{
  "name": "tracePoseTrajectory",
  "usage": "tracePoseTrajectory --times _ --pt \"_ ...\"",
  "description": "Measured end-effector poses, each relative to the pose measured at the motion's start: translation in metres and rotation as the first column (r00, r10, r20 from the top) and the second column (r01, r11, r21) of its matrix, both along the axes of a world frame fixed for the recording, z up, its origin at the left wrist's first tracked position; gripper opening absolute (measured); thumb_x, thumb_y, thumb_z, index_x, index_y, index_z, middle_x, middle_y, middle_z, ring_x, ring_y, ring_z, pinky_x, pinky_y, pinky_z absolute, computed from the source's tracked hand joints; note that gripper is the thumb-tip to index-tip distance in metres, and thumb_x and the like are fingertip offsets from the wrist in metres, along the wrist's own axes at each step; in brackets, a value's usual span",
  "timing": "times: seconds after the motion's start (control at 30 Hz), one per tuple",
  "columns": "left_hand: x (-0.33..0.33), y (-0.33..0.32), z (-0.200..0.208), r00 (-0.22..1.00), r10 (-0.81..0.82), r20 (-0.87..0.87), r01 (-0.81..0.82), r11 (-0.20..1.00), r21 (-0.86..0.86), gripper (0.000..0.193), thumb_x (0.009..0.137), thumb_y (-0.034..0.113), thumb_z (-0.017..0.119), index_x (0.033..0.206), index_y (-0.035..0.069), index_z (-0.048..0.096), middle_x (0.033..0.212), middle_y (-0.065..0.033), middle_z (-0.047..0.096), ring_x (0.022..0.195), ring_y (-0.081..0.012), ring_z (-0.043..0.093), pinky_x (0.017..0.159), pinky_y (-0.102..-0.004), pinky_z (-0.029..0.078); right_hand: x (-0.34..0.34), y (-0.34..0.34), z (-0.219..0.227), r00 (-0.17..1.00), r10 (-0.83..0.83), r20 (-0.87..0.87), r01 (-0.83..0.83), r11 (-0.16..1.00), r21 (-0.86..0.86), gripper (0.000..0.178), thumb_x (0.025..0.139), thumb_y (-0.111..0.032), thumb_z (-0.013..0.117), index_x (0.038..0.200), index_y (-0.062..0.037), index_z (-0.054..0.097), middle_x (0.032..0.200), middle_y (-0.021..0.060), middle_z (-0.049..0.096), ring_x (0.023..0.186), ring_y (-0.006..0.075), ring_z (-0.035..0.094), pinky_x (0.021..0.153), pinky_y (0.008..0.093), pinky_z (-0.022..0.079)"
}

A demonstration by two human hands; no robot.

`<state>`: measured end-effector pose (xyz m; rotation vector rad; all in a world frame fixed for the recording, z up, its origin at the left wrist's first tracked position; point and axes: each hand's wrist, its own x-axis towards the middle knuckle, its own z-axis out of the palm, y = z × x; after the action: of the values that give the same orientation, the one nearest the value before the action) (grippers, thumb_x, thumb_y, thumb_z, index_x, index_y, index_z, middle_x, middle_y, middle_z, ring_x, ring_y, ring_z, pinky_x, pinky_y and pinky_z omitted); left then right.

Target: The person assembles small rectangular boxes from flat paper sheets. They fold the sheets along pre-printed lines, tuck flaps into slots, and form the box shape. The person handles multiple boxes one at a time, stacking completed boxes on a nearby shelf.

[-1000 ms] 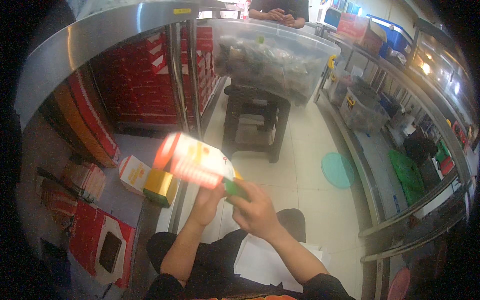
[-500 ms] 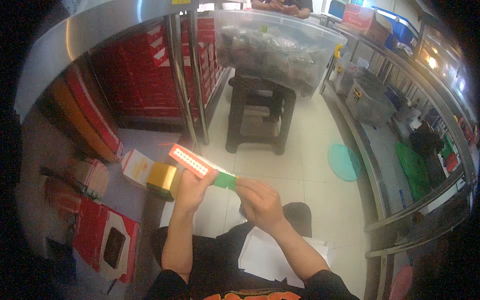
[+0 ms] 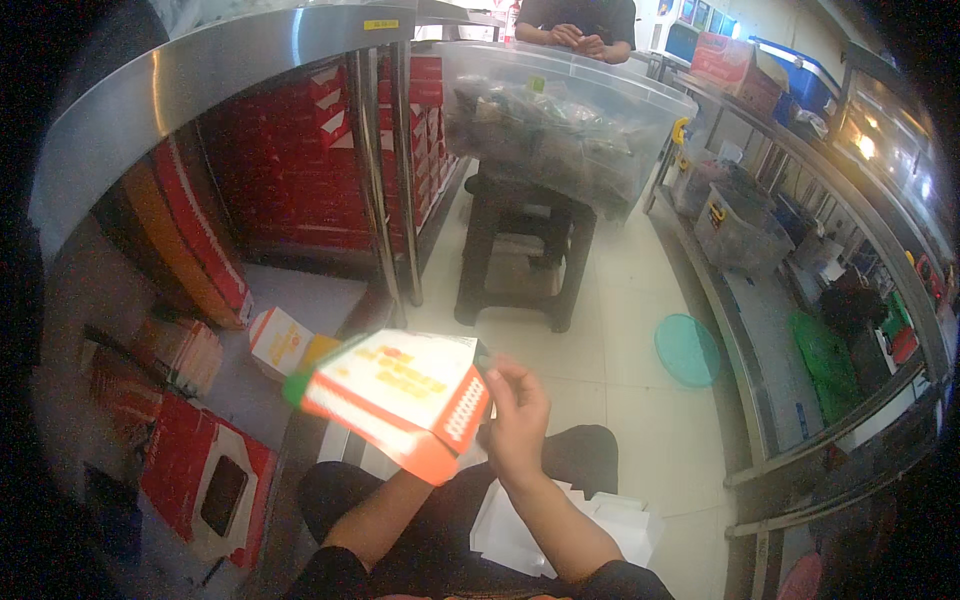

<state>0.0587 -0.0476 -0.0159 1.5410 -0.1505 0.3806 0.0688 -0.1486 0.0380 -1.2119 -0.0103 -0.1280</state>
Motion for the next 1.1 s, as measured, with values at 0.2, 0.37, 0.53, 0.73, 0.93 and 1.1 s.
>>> tracePoseTrajectory --times 0.2,0.37,0.53,0.73,0.93,1.1 --pt "0.001 0.010 -0.002 0.993 -0.038 -0.112 0.050 0.994 0.099 0.046 0.103 0.029 0.048 0.141 0.004 0.039 0.138 -0.0133 0.047 0.126 -0.0225 0.049 0.103 -0.0359 0.045 0.000 -0.004 0.002 0.994 -0.016 0.105 0.027 0.995 -0.099 0.009 0.095 -0.005 0.058 0.098 0.0014 0.064 0.130 0.0145 0.057 0.116 0.0179 0.055 0.103 0.0329 0.040" --pt "0.008 0.009 -0.013 0.977 0.206 0.061 -0.208 0.978 0.031 0.034 0.095 0.017 0.064 0.125 0.002 0.056 0.120 -0.0102 0.059 0.109 -0.0203 0.058 0.090 -0.0349 0.049 0.001 -0.005 0.005 0.981 -0.013 0.193 0.045 0.985 -0.164 0.009 0.095 -0.005 0.058 0.096 0.0013 0.065 0.129 0.0135 0.058 0.112 0.0177 0.057 0.101 0.0319 0.041" --pt "0.005 0.008 0.010 0.992 0.126 0.025 -0.128 0.982 0.141 0.036 0.100 0.018 0.055 0.133 0.005 0.053 0.123 -0.0113 0.059 0.115 -0.0229 0.058 0.095 -0.0354 0.049 0.005 -0.011 -0.001 0.977 -0.013 0.215 0.067 0.967 -0.244 0.010 0.094 -0.004 0.060 0.096 0.0033 0.066 0.128 0.0137 0.058 0.108 0.0165 0.058 0.097 0.0304 0.044" --pt "0.012 0.000 -0.007 0.968 0.231 0.100 -0.227 0.973 -0.050 0.028 0.100 0.016 0.056 0.125 0.003 0.059 0.119 -0.0097 0.062 0.107 -0.0213 0.062 0.089 -0.0352 0.051 0.005 -0.008 -0.013 0.955 -0.013 0.297 0.125 0.924 -0.362 0.015 0.091 -0.005 0.063 0.101 0.0059 0.067 0.127 0.0151 0.059 0.110 0.0184 0.059 0.096 0.0320 0.046" --pt "0.012 0.006 0.013 0.992 -0.066 0.110 0.101 0.930 -0.353 0.030 0.097 0.013 0.060 0.124 0.001 0.054 0.117 -0.0098 0.062 0.110 -0.0176 0.060 0.090 -0.0325 0.050 -0.010 0.006 -0.010 0.849 0.143 0.509 0.302 0.660 -0.688 0.046 0.087 -0.008 0.063 0.132 0.0015 0.056 0.146 0.0299 0.041 0.130 0.0443 0.047 0.105 0.0476 0.040" --pt "0.015 0.005 0.044 0.972 -0.065 0.227 0.136 0.939 -0.315 0.039 0.101 0.009 0.049 0.136 -0.001 0.036 0.114 -0.0131 0.061 0.106 -0.0184 0.062 0.093 -0.0341 0.051 0.004 -0.014 -0.010 0.786 0.139 0.603 0.374 0.669 -0.643 0.050 0.086 -0.012 0.068 0.132 0.0013 0.051 0.147 0.0298 0.038 0.134 0.0458 0.042 0.108 0.0484 0.036"
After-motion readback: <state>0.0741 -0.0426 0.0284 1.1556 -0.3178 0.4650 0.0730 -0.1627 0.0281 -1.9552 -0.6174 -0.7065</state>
